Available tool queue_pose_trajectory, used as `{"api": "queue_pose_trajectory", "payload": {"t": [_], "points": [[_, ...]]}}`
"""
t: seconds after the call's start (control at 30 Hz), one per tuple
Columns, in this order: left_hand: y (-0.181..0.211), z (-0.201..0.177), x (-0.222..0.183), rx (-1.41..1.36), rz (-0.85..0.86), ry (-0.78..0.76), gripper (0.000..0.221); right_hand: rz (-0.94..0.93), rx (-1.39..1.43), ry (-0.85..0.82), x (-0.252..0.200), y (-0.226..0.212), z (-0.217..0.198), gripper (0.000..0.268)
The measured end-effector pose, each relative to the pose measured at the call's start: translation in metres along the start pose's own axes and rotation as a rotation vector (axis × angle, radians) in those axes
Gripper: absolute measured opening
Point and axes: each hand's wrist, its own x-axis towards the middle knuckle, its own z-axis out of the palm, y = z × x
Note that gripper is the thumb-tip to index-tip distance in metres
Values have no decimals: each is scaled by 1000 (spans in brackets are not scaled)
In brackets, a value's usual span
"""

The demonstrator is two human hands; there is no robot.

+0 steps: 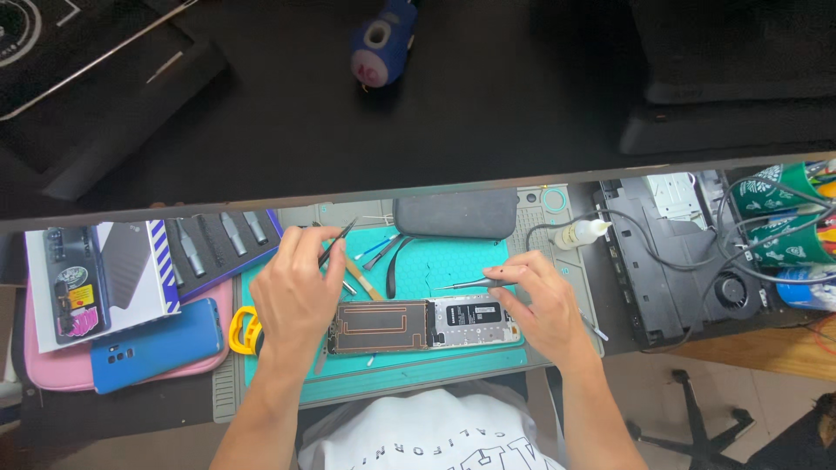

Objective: The person uses tweezers and a screwdriver to remove small components and screws from a disassembled smartphone. They carefully lift and place parts on the workbench while manipulating the device's internal components.

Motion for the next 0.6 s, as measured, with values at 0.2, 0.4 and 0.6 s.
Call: {"api": "queue_pose_trajectory", "payload": {"t": [0.2, 0.4, 0.6], "points": [[8, 0, 20, 76, -11, -13, 10, 50, 1, -55, 2, -5, 1, 18], [0, 8, 17, 84, -17, -41, 12, 40, 15, -77, 2, -3, 2, 18], [7, -2, 11, -47, -11, -53, 15, 51, 23, -92, 1, -1, 3, 18]]}}
